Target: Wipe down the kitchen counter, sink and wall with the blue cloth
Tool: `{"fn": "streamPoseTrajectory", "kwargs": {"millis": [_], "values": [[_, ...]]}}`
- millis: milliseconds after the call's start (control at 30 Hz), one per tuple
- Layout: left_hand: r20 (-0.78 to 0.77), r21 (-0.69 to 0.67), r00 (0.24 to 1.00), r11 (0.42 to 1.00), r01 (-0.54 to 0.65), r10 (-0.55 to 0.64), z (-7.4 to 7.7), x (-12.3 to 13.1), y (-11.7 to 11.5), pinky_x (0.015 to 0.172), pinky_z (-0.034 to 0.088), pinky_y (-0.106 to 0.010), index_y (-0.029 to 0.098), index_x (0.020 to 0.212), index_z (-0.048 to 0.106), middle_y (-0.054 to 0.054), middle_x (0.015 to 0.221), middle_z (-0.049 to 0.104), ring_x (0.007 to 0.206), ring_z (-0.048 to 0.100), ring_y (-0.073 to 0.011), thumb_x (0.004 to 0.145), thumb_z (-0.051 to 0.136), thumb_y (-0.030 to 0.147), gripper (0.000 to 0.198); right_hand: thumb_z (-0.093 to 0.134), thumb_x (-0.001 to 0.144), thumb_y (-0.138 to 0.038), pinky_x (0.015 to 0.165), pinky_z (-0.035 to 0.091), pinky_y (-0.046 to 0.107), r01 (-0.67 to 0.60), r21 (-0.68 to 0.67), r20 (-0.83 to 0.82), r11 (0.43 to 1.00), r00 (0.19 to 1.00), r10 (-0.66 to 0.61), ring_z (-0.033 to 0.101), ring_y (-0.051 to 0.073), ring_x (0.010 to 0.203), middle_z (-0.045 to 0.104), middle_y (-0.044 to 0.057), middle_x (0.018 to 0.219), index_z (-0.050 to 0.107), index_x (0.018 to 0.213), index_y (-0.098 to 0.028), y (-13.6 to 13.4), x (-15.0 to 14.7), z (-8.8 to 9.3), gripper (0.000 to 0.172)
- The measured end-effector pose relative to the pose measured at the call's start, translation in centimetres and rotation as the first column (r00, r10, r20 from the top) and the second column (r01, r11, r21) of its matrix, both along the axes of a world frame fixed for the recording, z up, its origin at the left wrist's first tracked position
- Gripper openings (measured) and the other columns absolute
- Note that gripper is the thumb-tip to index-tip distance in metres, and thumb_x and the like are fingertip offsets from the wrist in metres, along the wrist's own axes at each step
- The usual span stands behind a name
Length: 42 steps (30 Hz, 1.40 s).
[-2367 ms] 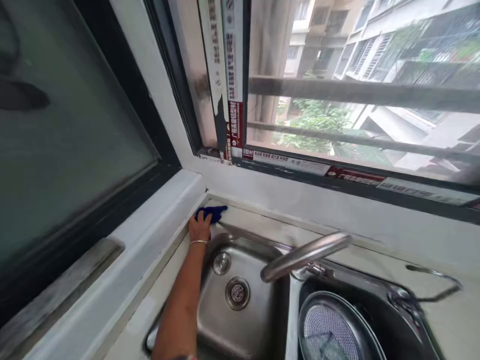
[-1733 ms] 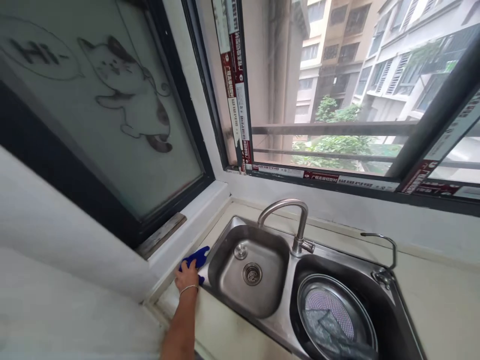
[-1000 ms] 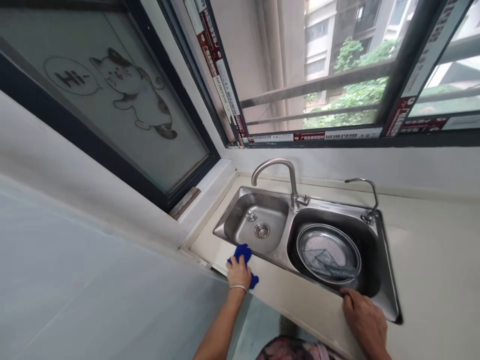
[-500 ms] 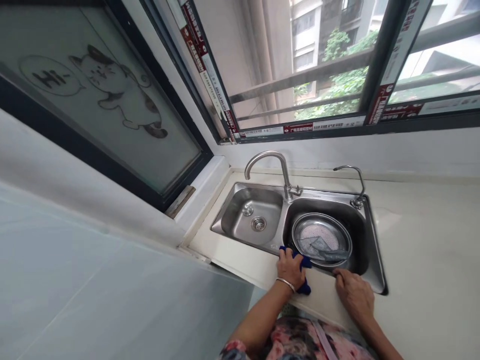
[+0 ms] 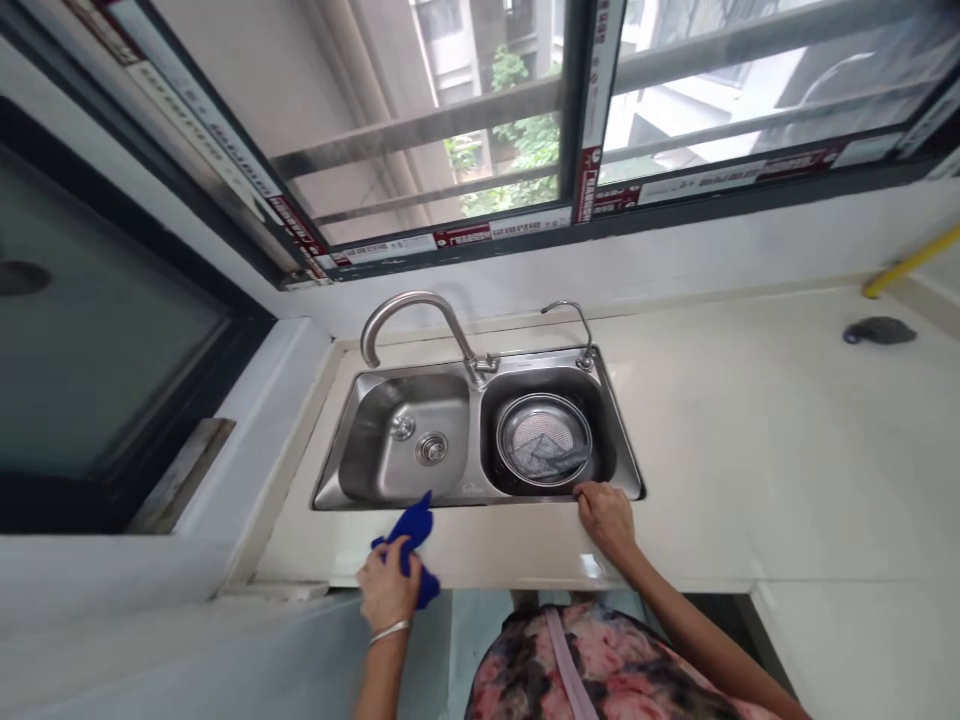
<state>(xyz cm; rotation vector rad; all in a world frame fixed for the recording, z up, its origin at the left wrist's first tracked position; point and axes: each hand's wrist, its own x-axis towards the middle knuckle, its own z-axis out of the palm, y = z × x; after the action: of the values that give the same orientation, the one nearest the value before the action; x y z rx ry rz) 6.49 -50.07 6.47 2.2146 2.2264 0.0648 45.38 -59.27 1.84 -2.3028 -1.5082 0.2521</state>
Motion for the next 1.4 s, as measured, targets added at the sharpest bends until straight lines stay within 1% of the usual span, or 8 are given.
{"fn": "streamPoseTrajectory", "kwargs": {"millis": [133,233,433,633,800,867,1067,1400], "values": [[-0.105,0.084,0.986,0.989,-0.125,0.133,-0.2,-3.6,2.4,0.089,0.054,-0.051,0.022,0.129,0.072,-0.018,0.127,0.062,0.103,0.061,-0.0361,0.099,0.042,0.039,0.046,0.05,0.097,-0.012,0.082,0.034,0.032,0.021,-0.046,-0.025,0.999,0.999,-0.023,0.066,0.02,0.094,0.078,0.005,0.098,0.077,0.099,-0.021,0.3,-0.1,0.3,0.029],[-0.103,0.04,0.994,0.998,0.042,-0.038,-0.6,-3.1,2.3,0.094,0.055,-0.05,0.022,0.129,0.073,-0.017,0.129,0.062,0.103,0.061,-0.0339,0.099,0.043,0.038,0.045,0.052,0.096,-0.012,0.082,0.033,0.032,0.02,-0.05,-0.022,0.999,1.0,-0.022,0.066,0.02,0.094,0.079,0.005,0.097,0.078,0.099,-0.021,0.5,-0.1,0.2,0.028],[0.137,-0.074,0.916,0.918,0.39,-0.378,-0.8,2.8,1.9,0.106,0.053,-0.046,0.033,0.127,0.073,-0.011,0.13,0.062,0.123,0.054,-0.031,0.096,0.052,0.033,0.037,0.052,0.094,-0.011,0.083,0.034,0.032,0.035,-0.038,-0.014,0.999,0.999,-0.036,0.065,0.02,0.094,0.078,0.004,0.095,0.078,0.097,-0.021,0.6,-0.4,0.1,0.028],[0.243,-0.312,0.85,0.792,0.525,-0.468,0.7,9.6,8.1,0.102,0.052,-0.046,0.031,0.124,0.072,-0.009,0.13,0.065,0.121,0.057,-0.03,0.095,0.053,0.033,0.035,0.05,0.095,-0.013,0.083,0.036,0.032,0.041,-0.051,-0.014,0.998,0.999,-0.042,0.065,0.02,0.093,0.078,0.006,0.095,0.078,0.099,-0.02,0.5,-0.4,-0.3,0.029],[0.315,-0.367,0.777,0.685,0.63,-0.546,-0.7,11.5,12.2,0.105,0.049,-0.039,0.033,0.115,0.074,-0.003,0.119,0.071,0.118,0.062,-0.0243,0.09,0.064,0.036,0.028,0.047,0.096,-0.012,0.084,0.037,0.033,0.047,-0.02,0.03,0.999,0.998,-0.046,0.067,0.021,0.093,0.078,0.006,0.097,0.078,0.099,-0.02,0.4,-0.4,-1.4,0.032],[0.322,-0.349,0.779,0.697,0.627,-0.539,-1.5,11.7,13.0,0.103,0.05,-0.038,0.033,0.117,0.074,-0.002,0.12,0.071,0.119,0.061,-0.0239,0.092,0.062,0.037,0.028,0.047,0.096,-0.012,0.085,0.037,0.033,0.051,-0.01,0.045,0.999,0.998,-0.05,0.067,0.021,0.093,0.078,0.006,0.097,0.078,0.098,-0.02,0.3,-0.4,-1.6,0.032],[0.317,-0.231,0.838,0.82,0.523,-0.445,-3.5,14.4,16.2,0.107,0.048,-0.04,0.024,0.126,0.07,-0.011,0.125,0.066,0.122,0.057,-0.0265,0.099,0.049,0.034,0.036,0.046,0.094,-0.013,0.088,0.037,0.034,0.068,-0.076,0.053,0.995,0.997,-0.064,0.066,0.023,0.098,0.078,0.006,0.102,0.077,0.1,-0.02,0.4,-0.5,-1.4,0.032],[0.42,-0.108,0.877,0.947,0.303,-0.233,-4.5,22.2,27.4,0.099,0.05,-0.048,0.016,0.129,0.066,-0.019,0.126,0.062,0.122,0.056,-0.0348,0.1,0.046,0.038,0.041,0.044,0.093,-0.014,0.09,0.039,0.034,0.126,-0.044,0.033,0.991,0.992,-0.125,0.066,0.022,0.096,0.078,0.006,0.1,0.076,0.097,-0.021,0.3,-0.5,-1.2,0.032]]}}
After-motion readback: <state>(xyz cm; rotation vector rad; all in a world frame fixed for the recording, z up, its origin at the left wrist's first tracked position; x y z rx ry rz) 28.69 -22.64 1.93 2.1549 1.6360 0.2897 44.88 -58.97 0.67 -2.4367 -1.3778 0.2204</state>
